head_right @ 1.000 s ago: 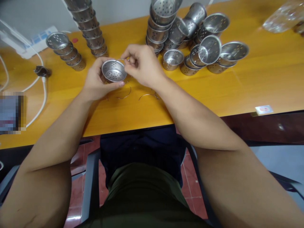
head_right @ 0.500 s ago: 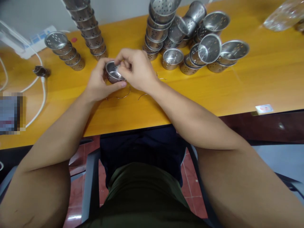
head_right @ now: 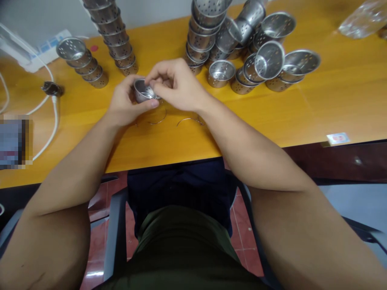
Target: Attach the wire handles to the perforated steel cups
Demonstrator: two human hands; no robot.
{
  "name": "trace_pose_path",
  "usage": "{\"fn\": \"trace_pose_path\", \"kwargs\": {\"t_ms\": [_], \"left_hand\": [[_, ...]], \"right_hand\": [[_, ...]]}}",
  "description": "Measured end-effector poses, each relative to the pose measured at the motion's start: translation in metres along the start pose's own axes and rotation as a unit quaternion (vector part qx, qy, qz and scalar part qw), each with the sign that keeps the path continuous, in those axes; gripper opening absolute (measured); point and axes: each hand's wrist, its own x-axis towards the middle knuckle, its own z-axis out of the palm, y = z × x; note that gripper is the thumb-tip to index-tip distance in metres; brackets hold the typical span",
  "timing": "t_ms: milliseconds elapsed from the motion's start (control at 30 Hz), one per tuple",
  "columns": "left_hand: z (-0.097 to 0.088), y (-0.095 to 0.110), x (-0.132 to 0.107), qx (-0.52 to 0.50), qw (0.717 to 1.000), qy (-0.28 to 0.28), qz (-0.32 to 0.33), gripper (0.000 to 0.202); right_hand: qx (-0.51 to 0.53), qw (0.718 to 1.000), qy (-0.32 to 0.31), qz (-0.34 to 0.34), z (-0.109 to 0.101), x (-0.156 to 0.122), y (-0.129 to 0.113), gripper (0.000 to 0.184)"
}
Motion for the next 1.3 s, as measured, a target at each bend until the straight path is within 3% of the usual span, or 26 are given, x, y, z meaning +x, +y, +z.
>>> {"fn": "trace_pose_path", "kwargs": {"t_ms": [367,500,700,833,967,1300], "left_hand": [[-0.008,0.009,-0.001,-0.054,0.998,-0.029,-0.021,0.063],[-0.007,0.012,-0.002,-0.042,0.998,-0.03,-0.035,0.058],[-0.008,0.011,-0.002,-0.051,0.997,-0.031,-0.041,0.057],[-0.01,0.008,-0.003,-0.042,0.998,-0.034,-0.014,0.065],[-0.011,0.006,-0.001,-0.054,0.998,-0.03,-0.009,0.077],[-0.01,0.004,-0.001,-0.025,1.0,-0.007,-0.009,0.065]], "right_hand": [[0.135,0.985,-0.111,0.007,-0.01,-0.005,-0.001,0.042],[0.108,0.989,-0.102,0.022,-0.014,-0.001,0.006,0.05],[0.065,0.994,-0.074,-0.053,-0.016,0.006,0.016,0.054],[0.092,0.992,-0.079,-0.04,-0.016,0.007,0.012,0.065],[0.069,0.994,-0.088,0.003,-0.013,0.002,0.007,0.057],[0.099,0.991,-0.085,0.011,-0.006,0.007,0.025,0.059]]}}
